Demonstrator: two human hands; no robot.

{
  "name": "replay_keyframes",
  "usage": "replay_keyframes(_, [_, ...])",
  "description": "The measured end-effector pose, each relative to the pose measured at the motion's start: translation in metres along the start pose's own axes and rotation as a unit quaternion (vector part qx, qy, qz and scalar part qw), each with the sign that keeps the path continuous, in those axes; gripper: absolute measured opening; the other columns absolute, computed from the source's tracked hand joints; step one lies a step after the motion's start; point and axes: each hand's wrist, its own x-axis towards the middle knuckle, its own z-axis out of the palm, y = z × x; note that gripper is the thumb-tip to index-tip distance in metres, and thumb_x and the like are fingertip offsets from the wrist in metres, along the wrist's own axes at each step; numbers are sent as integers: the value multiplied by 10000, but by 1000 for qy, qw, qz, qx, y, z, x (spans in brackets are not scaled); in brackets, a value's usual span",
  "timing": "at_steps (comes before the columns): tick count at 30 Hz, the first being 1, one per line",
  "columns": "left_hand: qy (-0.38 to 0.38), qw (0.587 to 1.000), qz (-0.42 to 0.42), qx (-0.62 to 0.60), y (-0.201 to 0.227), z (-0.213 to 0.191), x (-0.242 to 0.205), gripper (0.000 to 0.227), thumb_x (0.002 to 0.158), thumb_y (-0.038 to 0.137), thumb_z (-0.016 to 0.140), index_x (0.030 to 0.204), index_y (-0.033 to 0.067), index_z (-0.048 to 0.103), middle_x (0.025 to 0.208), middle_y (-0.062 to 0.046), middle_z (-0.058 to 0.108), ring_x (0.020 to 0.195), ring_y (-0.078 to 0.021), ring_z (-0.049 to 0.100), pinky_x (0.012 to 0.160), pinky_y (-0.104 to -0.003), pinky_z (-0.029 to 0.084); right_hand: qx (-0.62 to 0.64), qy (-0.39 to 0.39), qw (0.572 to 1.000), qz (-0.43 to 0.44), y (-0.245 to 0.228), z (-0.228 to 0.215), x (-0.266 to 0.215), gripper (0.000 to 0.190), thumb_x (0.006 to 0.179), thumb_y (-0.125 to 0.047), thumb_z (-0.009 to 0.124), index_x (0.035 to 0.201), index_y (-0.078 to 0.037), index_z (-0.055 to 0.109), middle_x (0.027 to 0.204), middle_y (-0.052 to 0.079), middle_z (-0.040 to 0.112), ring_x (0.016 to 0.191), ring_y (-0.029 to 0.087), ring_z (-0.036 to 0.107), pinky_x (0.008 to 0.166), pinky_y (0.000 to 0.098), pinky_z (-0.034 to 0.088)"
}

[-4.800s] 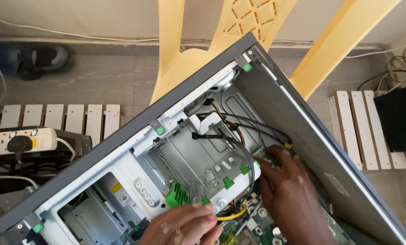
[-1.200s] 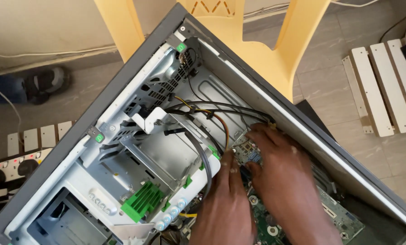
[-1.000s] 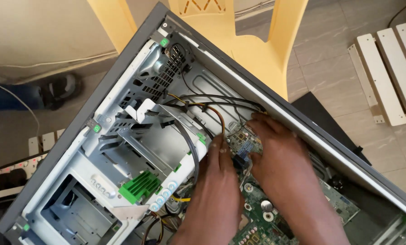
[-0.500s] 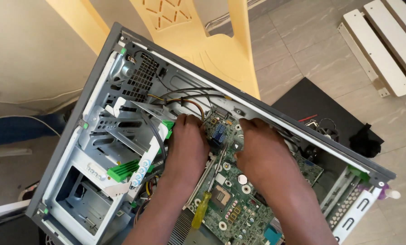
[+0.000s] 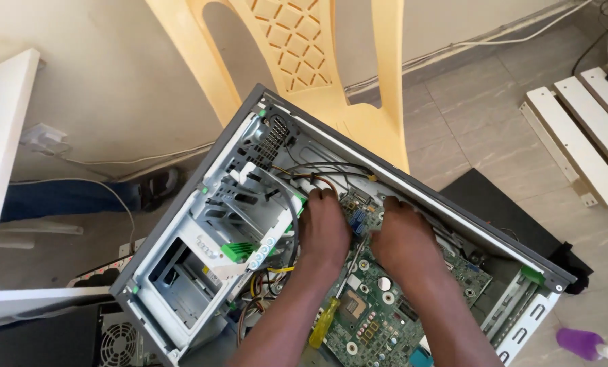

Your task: Disconnecting internal cables and removing the motherboard from a desktop PC case

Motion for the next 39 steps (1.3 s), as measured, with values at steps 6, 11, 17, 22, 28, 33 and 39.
replay_keyframes(6, [3, 990, 28, 138, 6, 1, -1, 220, 798, 23, 756, 985, -27, 651, 925, -148, 627, 727, -402, 743, 598, -446, 640, 49, -66, 995, 48, -4, 12, 20, 568, 979, -390, 584, 1411, -20, 575, 1202, 258, 698, 1141, 476, 686, 984, 629, 507])
replay_keyframes(11, [-32, 994, 19, 104, 11, -7, -2, 281, 761, -72, 776, 1002, -113, 636, 910, -194, 599, 760, -471, 732, 631, -512, 635, 98, -91, 988, 71, -16, -9, 11, 586, 1013, -414, 557, 1448, -23, 536, 1212, 296, 694, 1182, 501, 656, 1013, 648, 467])
replay_keyframes(17, [-144, 984, 62, 87, -7, 1, 36, 114, 806, -72, 660, 899, -99, 720, 800, -230, 683, 781, -503, 733, 554, -560, 618, 111, -97, 985, 88, -16, -14, 3, 517, 1012, -330, 563, 1401, 11, 571, 1227, 285, 693, 1210, 474, 648, 1023, 665, 451])
replay_keyframes(22, [-118, 947, 204, 219, 27, -44, 44, 82, 819, -50, 667, 865, -37, 733, 785, -226, 692, 763, -473, 730, 583, -557, 604, 116, -49, 990, 67, -12, -3, 16, 449, 950, -242, 587, 1302, 32, 634, 1131, 302, 712, 1109, 491, 688, 925, 668, 533])
replay_keyframes(28, [-231, 881, 320, 259, 42, -97, 63, 231, 836, 15, 715, 982, 156, 825, 897, -117, 769, 882, -428, 748, 753, -581, 609, 114, -62, 989, 72, -11, -9, 9, 474, 958, -176, 575, 1388, 23, 596, 1157, 287, 718, 1103, 475, 695, 943, 687, 486])
replay_keyframes(33, [-228, 851, 378, 283, 59, -109, 51, 180, 870, 79, 729, 984, 181, 824, 959, -105, 769, 907, -418, 740, 769, -583, 615, 124, -75, 987, 63, -14, -18, 6, 482, 976, -170, 599, 1408, 41, 574, 1187, 302, 706, 1112, 483, 686, 950, 702, 481])
replay_keyframes(39, [-98, 791, 487, 356, 21, -79, 61, 173, 824, 72, 764, 818, 238, 811, 768, -45, 719, 735, -341, 742, 598, -501, 625, 129, -75, 986, 72, -9, -14, 13, 513, 978, -213, 618, 1427, 29, 560, 1193, 301, 705, 1100, 490, 685, 944, 704, 473])
